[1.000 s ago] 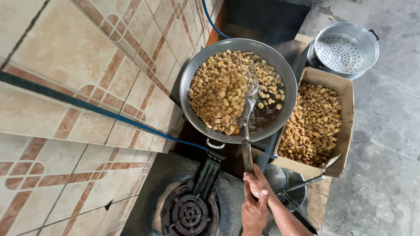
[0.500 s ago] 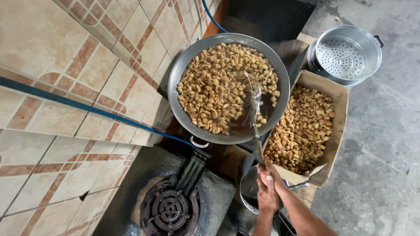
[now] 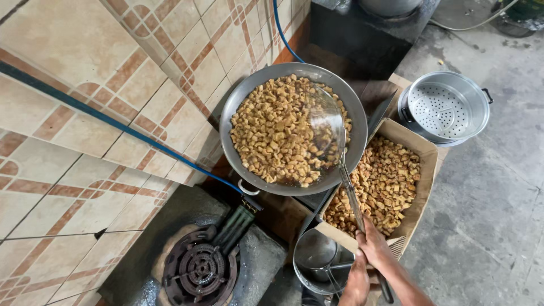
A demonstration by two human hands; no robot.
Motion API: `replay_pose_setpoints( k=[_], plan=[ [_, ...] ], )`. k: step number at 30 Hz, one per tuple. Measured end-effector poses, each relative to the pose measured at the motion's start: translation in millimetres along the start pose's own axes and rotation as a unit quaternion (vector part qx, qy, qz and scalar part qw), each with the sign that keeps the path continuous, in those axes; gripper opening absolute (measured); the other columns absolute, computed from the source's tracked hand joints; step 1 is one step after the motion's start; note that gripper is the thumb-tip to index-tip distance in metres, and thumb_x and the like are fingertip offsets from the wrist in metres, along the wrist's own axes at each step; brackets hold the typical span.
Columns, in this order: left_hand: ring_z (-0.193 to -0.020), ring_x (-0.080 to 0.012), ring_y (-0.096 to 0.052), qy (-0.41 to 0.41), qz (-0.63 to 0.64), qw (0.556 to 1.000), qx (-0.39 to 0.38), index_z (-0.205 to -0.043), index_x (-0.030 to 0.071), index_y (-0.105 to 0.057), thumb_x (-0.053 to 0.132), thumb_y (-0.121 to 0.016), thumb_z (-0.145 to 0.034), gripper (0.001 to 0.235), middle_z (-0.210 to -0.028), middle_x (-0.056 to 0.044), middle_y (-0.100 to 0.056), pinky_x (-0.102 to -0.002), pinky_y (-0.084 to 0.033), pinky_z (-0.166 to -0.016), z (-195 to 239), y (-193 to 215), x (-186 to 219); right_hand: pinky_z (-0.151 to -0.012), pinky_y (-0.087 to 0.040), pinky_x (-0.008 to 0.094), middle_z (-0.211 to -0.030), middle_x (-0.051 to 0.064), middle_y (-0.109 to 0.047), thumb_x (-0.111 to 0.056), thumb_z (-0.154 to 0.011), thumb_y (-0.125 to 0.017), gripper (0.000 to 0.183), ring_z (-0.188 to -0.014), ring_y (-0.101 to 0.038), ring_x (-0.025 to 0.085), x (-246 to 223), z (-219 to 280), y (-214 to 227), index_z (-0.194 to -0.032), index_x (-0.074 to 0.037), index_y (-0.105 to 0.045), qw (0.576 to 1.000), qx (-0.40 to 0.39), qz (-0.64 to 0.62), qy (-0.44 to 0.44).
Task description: The person uses a mesh skimmer to scoop pieces of processed food from a large metal pan and transfers them into a cardboard box.
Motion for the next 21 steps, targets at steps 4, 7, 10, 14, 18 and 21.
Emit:
replay_pose_setpoints(
  k=[4, 7, 10, 14, 18, 21],
  plan=[
    [-0.124, -0.0379, -0.061, -0.002, 0.107, 0.993, -0.052, -0.161, 0.015, -0.04, 0.074, -0.026, -0.106, 0.082, -0.145, -0.017, -0.061, -0.048, -0.06, -0.083, -10, -8, 10, -0.066, -0.061, 0.036, -0.105, 0.019, -0.07, -0.015, -0.1, -0.051, 0.06, -0.081, -0.071, 0.025, -16, -6, 3, -0.156, -0.011, -0.033, 0.999, 0.005, 0.038, 0.022],
    [-0.131, -0.0392, -0.055, -0.005, 0.066, 0.998, -0.018, -0.162, 0.033, -0.024, 0.069, -0.034, -0.101, 0.071, -0.152, -0.017, -0.05, -0.048, -0.058, -0.083, 9, -7, 44, -0.068, -0.061, 0.039, -0.091, 0.023, -0.076, -0.015, -0.101, -0.051, 0.056, -0.076, -0.075, 0.029, -12, -4, -1, -0.155, -0.015, -0.04, 0.996, -0.046, -0.069, -0.025],
    [-0.144, -0.0361, -0.044, -0.011, 0.035, 0.999, 0.004, -0.163, 0.042, -0.006, 0.065, -0.038, -0.1, 0.074, -0.166, -0.011, -0.033, -0.056, -0.059, -0.093, 14, -5, 75, -0.082, -0.058, 0.04, -0.1, 0.022, -0.074, -0.017, -0.104, -0.057, 0.035, -0.09, -0.072, 0.029, -16, -23, 1, -0.137, -0.007, -0.056, 0.99, -0.043, -0.126, 0.052],
    [-0.141, -0.0413, -0.046, -0.03, -0.026, 0.999, 0.023, -0.168, 0.04, -0.008, 0.06, -0.04, -0.107, 0.072, -0.167, -0.017, -0.033, -0.055, -0.061, -0.093, -5, 6, 79, -0.105, -0.052, 0.033, -0.123, 0.011, -0.077, -0.021, -0.102, -0.053, 0.041, -0.115, -0.071, 0.02, 4, -40, -11, -0.141, -0.01, -0.056, 0.973, -0.1, -0.205, 0.038],
    [-0.14, -0.0361, -0.052, 0.044, -0.057, 0.997, 0.016, -0.164, 0.039, -0.006, 0.052, -0.041, -0.104, 0.071, -0.168, -0.006, -0.034, -0.057, -0.061, -0.089, -31, 1, 57, -0.107, -0.046, 0.037, -0.139, 0.017, -0.065, -0.019, -0.094, -0.067, 0.069, -0.125, -0.063, 0.026, 24, -55, -10, -0.156, -0.014, -0.038, 0.975, -0.061, -0.212, -0.035],
    [-0.129, -0.035, -0.057, 0.033, 0.02, 0.999, 0.012, -0.165, 0.034, -0.018, 0.056, -0.039, -0.104, 0.068, -0.159, -0.01, -0.045, -0.057, -0.06, -0.08, -34, -11, 55, -0.104, -0.044, 0.038, -0.146, 0.016, -0.055, -0.027, -0.092, -0.073, 0.076, -0.126, -0.058, 0.026, 15, -69, 7, -0.158, -0.016, -0.036, 0.998, -0.023, -0.04, 0.037]
  ],
)
Point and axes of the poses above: each hand's wrist, its own z-axis away from the middle knuckle, its own y-axis out of the back of the hand, x = y × z, the point moved 10 cm from there along -z, towards the middle knuckle
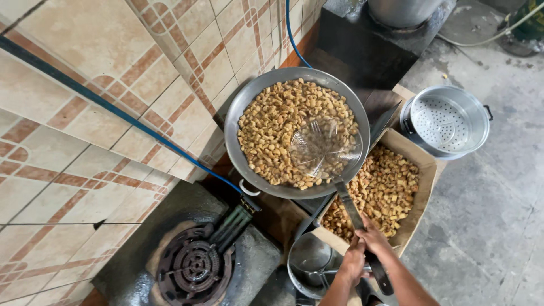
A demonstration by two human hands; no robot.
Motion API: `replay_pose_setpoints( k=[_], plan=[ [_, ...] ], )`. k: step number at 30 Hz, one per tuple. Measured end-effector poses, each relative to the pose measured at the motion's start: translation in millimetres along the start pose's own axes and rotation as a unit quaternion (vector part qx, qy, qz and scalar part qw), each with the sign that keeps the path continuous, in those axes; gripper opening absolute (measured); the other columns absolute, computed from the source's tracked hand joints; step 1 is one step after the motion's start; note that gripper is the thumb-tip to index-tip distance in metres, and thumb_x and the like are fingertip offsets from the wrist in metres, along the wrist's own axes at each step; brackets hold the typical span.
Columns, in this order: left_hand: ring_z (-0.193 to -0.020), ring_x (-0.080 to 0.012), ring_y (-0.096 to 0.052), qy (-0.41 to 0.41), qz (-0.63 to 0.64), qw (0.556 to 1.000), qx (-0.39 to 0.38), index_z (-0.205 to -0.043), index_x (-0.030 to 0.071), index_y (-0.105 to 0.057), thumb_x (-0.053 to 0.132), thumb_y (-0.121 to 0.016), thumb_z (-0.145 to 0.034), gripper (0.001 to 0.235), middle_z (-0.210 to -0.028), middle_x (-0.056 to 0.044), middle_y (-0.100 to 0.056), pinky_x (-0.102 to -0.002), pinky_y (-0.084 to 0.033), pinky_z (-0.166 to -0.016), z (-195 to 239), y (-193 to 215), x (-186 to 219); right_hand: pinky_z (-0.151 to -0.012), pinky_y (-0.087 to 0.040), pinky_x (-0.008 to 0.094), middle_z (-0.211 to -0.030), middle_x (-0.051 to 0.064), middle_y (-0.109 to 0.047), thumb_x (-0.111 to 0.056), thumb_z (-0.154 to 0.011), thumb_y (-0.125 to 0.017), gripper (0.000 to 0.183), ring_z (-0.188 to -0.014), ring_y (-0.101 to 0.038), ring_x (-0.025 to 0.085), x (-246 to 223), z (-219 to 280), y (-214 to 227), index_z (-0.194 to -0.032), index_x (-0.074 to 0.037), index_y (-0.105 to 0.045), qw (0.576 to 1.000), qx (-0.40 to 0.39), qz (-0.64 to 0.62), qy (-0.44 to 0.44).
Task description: The person uses a mesh skimmer to scoop pieces of processed food from a large metal pan and transfers them into a cardboard box.
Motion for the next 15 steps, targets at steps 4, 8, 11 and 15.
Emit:
replay_pose_setpoints(
  k=[4, 8, 11, 15],
  plan=[
    [-0.113, -0.0304, -0.065, -0.009, -0.071, 0.997, 0.005, -0.157, 0.024, -0.038, 0.053, -0.044, -0.105, 0.06, -0.144, -0.009, -0.059, -0.048, -0.059, -0.075, -11, -9, 1, -0.078, -0.054, 0.04, -0.115, 0.015, -0.077, -0.037, -0.095, -0.067, 0.076, -0.092, -0.068, 0.029, 20, -1, 6, -0.162, -0.027, -0.034, 0.991, -0.048, 0.034, -0.12],
    [-0.102, -0.0303, -0.071, -0.168, -0.336, 0.925, 0.052, -0.139, 0.01, -0.06, 0.039, -0.055, -0.108, 0.043, -0.118, -0.018, -0.072, -0.042, -0.059, -0.082, -13, -16, 23, -0.049, -0.048, 0.034, -0.089, 0.009, -0.075, -0.041, -0.095, -0.063, 0.07, -0.054, -0.064, 0.014, 4, 0, 66, -0.159, -0.039, -0.035, 0.983, -0.015, 0.155, -0.097],
    [-0.091, -0.0328, -0.076, -0.196, -0.37, 0.895, 0.157, -0.136, 0.006, -0.063, 0.031, -0.058, -0.103, 0.042, -0.105, -0.021, -0.076, -0.041, -0.06, -0.079, -11, -17, 40, -0.042, -0.039, 0.031, -0.075, 0.01, -0.074, -0.039, -0.102, -0.059, 0.06, -0.046, -0.052, 0.013, 17, 8, 96, -0.158, -0.037, -0.041, 0.97, -0.051, 0.19, -0.143],
    [-0.102, -0.0411, -0.073, -0.32, -0.41, 0.812, 0.264, -0.148, -0.002, -0.047, 0.019, -0.07, -0.096, 0.061, -0.12, -0.028, -0.07, -0.045, -0.059, -0.091, 16, -42, 106, -0.034, -0.037, 0.03, -0.072, 0.007, -0.07, -0.034, -0.099, -0.058, 0.059, -0.04, -0.046, 0.012, 17, -15, 107, -0.156, -0.033, -0.042, 0.988, -0.06, 0.133, -0.053]
  ],
)
Point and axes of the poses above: each hand's wrist, its own z-axis away from the middle knuckle, its own y-axis out of the back of the hand, x = y × z, the point moved 10 cm from there along -z, towards the middle knuckle
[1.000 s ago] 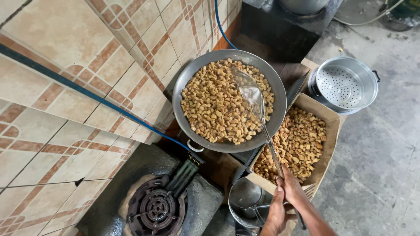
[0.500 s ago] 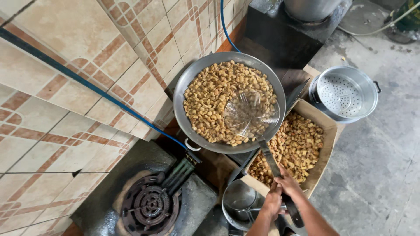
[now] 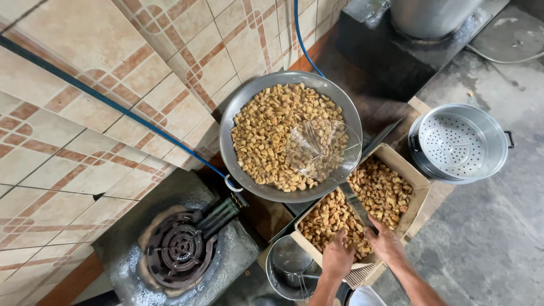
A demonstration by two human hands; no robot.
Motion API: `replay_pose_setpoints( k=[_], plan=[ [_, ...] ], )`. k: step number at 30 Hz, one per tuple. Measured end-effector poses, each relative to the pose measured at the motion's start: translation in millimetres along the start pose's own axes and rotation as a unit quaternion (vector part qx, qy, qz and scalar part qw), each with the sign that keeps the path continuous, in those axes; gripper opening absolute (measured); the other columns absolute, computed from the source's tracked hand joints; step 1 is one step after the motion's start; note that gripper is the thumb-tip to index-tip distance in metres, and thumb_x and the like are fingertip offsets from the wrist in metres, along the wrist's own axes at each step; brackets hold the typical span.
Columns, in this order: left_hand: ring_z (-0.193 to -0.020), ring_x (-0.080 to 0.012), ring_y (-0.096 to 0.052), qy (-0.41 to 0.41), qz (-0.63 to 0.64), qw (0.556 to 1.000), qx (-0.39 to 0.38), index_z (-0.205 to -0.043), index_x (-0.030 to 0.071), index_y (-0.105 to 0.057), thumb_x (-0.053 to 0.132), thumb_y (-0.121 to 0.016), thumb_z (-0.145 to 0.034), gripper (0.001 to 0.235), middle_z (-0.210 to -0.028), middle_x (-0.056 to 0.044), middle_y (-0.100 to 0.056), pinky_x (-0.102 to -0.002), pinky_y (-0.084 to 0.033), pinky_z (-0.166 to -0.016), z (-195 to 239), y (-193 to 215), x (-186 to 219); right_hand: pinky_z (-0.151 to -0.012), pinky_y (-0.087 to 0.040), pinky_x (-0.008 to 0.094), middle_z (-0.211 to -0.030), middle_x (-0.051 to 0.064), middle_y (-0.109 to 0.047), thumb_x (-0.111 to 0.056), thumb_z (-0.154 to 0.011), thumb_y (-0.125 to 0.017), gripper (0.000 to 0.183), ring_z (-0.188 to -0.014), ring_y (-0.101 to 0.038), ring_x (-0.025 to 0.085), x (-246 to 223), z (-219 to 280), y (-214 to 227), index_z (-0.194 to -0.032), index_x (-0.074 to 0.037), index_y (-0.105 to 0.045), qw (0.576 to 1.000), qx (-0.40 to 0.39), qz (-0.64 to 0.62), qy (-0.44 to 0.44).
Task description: The person uses a mesh skimmer to scoop pieces of processed food from a large metal pan and transfers them into a cardboard box.
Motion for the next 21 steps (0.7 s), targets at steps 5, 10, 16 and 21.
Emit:
replay_pose_setpoints(
  k=[5, 10, 16, 21],
  plan=[
    [-0.108, -0.0489, -0.068, -0.05, -0.158, 0.985, 0.05, -0.157, 0.005, -0.026, 0.025, -0.076, -0.088, 0.087, -0.12, -0.031, -0.066, -0.052, -0.057, -0.091, -19, 27, 46, -0.032, -0.037, 0.028, -0.059, 0.007, -0.066, -0.032, -0.1, -0.056, 0.055, -0.038, -0.048, 0.009, -10, -8, 3, -0.153, -0.028, -0.048, 0.999, -0.006, -0.045, 0.026],
    [-0.099, -0.0433, -0.07, -0.002, -0.266, 0.964, -0.002, -0.16, 0.01, -0.012, 0.026, -0.067, -0.089, 0.091, -0.114, -0.027, -0.07, -0.051, -0.059, -0.082, -13, 36, 37, -0.037, -0.041, 0.034, -0.067, 0.011, -0.069, -0.032, -0.103, -0.05, 0.056, -0.044, -0.05, 0.017, 14, 25, -5, -0.158, -0.031, -0.039, 0.998, -0.044, -0.022, -0.03],
    [-0.089, -0.0407, -0.071, 0.103, -0.26, 0.958, -0.057, -0.167, 0.018, -0.014, 0.027, -0.051, -0.107, 0.071, -0.1, -0.023, -0.072, -0.051, -0.058, -0.08, 9, 54, 7, -0.068, -0.06, 0.046, -0.096, 0.021, -0.077, -0.042, -0.097, -0.058, 0.059, -0.074, -0.076, 0.032, 58, 33, -11, -0.154, -0.036, -0.047, 0.996, 0.057, 0.055, 0.032],
    [-0.1, -0.0407, -0.07, -0.023, -0.2, 0.976, 0.083, -0.155, 0.011, -0.037, 0.021, -0.062, -0.097, 0.064, -0.126, -0.024, -0.067, -0.047, -0.059, -0.083, 10, 81, 30, -0.081, -0.059, 0.051, -0.108, 0.022, -0.075, -0.043, -0.096, -0.06, 0.057, -0.096, -0.073, 0.04, 51, 31, 6, -0.152, -0.032, -0.05, 0.987, 0.108, 0.086, 0.077]
  ],
)
Point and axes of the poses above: each hand's wrist, its own z-axis away from the middle knuckle, its own y-axis out of the back of the hand, x = y × z, the point moved 10 cm from there along -z, towards the middle knuckle
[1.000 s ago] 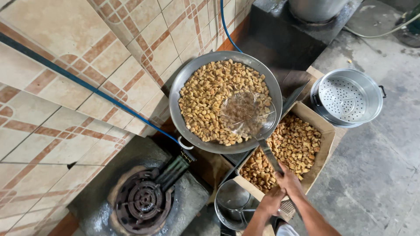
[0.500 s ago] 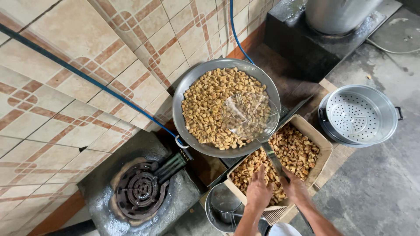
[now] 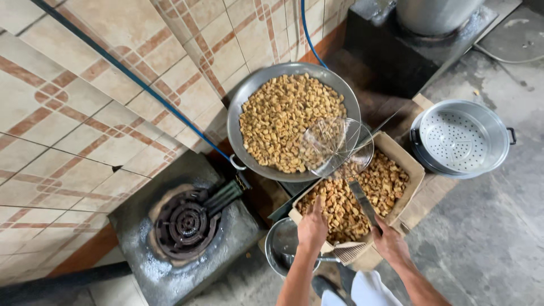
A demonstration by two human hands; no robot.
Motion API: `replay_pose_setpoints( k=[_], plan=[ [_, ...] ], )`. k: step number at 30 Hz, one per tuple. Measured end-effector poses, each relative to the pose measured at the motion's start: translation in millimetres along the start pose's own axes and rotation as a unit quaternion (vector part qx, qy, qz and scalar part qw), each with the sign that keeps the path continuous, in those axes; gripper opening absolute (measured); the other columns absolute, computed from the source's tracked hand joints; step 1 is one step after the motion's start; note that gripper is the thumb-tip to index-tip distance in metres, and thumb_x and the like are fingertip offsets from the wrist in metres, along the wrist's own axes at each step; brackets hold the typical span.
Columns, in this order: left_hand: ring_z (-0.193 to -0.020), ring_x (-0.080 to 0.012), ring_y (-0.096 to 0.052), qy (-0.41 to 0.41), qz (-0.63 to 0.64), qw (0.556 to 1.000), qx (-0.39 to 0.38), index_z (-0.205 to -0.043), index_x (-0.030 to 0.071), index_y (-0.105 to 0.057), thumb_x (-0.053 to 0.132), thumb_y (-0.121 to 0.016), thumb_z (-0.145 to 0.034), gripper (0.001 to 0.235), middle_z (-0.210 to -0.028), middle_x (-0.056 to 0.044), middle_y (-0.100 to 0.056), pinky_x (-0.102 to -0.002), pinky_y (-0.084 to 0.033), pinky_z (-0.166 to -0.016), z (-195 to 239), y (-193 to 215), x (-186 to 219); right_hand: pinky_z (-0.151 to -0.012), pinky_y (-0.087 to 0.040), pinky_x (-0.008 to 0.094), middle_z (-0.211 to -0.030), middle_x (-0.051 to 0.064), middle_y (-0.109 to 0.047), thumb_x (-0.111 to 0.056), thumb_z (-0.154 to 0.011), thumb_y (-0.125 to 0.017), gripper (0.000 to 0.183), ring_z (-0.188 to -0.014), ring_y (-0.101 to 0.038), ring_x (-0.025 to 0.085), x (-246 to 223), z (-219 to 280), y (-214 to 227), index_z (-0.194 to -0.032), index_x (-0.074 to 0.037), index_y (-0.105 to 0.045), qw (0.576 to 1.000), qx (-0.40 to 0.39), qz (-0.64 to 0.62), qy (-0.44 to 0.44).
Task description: The person uses a mesh skimmer to scoop pieces of processed food from a large metal pan and transfers them into a cardboard box.
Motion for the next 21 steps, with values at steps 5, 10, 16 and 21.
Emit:
replay_pose_setpoints(
  k=[5, 10, 16, 21],
  plan=[
    [-0.117, -0.0423, -0.06, 0.019, 0.066, 0.997, -0.024, -0.152, 0.004, -0.04, 0.017, -0.067, -0.092, 0.068, -0.134, -0.024, -0.061, -0.048, -0.052, -0.096, 14, 7, 10, -0.086, -0.061, 0.048, -0.111, 0.019, -0.076, -0.044, -0.096, -0.056, 0.063, -0.096, -0.077, 0.037, 9, -8, 6, -0.157, -0.034, -0.042, 0.993, -0.089, -0.018, -0.079],
    [-0.116, -0.0406, -0.062, 0.073, 0.091, 0.993, 0.013, -0.146, 0.006, -0.05, 0.017, -0.067, -0.09, 0.06, -0.129, -0.021, -0.064, -0.045, -0.052, -0.099, 19, -6, 8, -0.093, -0.057, 0.047, -0.125, 0.019, -0.071, -0.04, -0.094, -0.058, 0.059, -0.108, -0.07, 0.04, -1, -28, 27, -0.151, -0.026, -0.05, 0.998, -0.003, 0.014, 0.066],
    [-0.116, -0.0439, -0.06, 0.074, 0.065, 0.992, 0.082, -0.142, 0.004, -0.053, 0.018, -0.073, -0.087, 0.06, -0.129, -0.024, -0.064, -0.047, -0.05, -0.098, 3, -45, 7, -0.096, -0.056, 0.047, -0.125, 0.02, -0.071, -0.039, -0.094, -0.062, 0.058, -0.114, -0.069, 0.039, 21, -74, 42, -0.15, -0.029, -0.053, 0.996, -0.086, -0.024, 0.002],
    [-0.11, -0.0407, -0.065, 0.176, 0.073, 0.98, 0.064, -0.142, 0.009, -0.054, 0.02, -0.072, -0.089, 0.057, -0.127, -0.023, -0.065, -0.047, -0.055, -0.093, -28, -48, 33, -0.095, -0.056, 0.046, -0.12, 0.023, -0.072, -0.039, -0.091, -0.065, 0.058, -0.111, -0.07, 0.04, 17, -125, 71, -0.146, -0.025, -0.056, 0.991, -0.066, -0.051, 0.103]
  ],
)
Point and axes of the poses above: each hand's wrist, its own z-axis away from the middle knuckle, its own y-axis out of the back of the hand, x = y × z, the point moved 10 cm from there along -z, towards the middle knuckle
